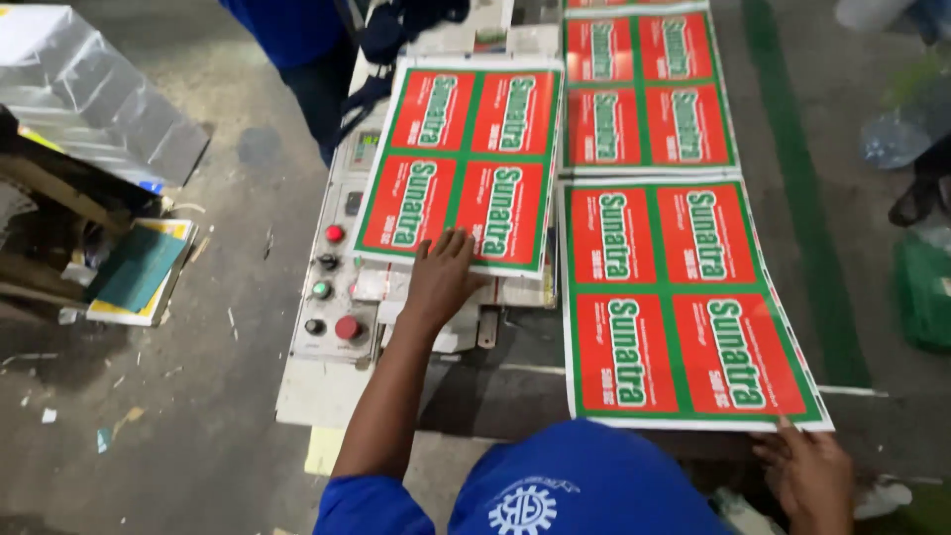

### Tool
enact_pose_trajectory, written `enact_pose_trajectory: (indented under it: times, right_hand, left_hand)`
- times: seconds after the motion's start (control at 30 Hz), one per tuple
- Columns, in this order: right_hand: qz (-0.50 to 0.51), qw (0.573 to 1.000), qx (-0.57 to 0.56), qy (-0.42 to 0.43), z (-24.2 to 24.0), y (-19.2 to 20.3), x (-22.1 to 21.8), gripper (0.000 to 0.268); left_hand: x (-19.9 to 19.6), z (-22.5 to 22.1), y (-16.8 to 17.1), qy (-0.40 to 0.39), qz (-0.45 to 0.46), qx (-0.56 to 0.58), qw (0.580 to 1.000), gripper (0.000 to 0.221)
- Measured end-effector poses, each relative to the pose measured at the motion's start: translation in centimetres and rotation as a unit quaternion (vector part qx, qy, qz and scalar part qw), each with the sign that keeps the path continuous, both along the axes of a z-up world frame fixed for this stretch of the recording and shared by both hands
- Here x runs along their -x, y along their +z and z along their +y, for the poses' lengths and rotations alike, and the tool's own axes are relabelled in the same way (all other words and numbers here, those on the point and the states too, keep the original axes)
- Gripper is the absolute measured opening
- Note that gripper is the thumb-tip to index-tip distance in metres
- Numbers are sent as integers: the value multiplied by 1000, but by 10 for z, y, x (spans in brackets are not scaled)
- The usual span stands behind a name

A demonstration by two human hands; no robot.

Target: Organizing and checking printed label sheets at an industrial printing machine station.

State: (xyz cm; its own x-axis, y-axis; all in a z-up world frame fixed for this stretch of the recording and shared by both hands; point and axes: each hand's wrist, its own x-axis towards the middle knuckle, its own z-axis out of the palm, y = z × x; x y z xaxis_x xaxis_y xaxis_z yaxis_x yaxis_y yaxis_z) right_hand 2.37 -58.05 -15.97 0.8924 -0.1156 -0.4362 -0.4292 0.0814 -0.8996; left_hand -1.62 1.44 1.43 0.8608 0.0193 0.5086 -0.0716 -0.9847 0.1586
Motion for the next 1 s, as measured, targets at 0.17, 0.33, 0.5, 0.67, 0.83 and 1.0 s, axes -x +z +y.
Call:
enact_pose_trajectory:
  times: [0.17, 0.33, 0.5, 0.67, 0.83, 1.0]
  right_hand:
    - [-21, 1000, -20, 9, 13, 2, 4, 26]
    - [-41, 999, -15, 32, 43, 19, -24, 25]
    - [-49, 998, -14, 39, 63, 17, -63, 24]
    - [-34, 997, -39, 57, 76, 18, -97, 25]
    - [-8, 998, -1, 55, 64, 21, -72, 33]
    - [15, 997, -19, 75, 73, 18, -43, 43]
  left_hand:
    - [5, -10, -14, 34, 113, -25, 993, 43]
    - [8, -7, -7, 9, 74, -3, 997, 16]
    - [10, -5, 0, 16, 66, -14, 998, 2]
    - [13, -13, 26, 53, -21, 54, 997, 7]
    - [21, -29, 33, 36, -95, 92, 991, 13]
    - [22, -77, 14, -34, -88, 121, 988, 24]
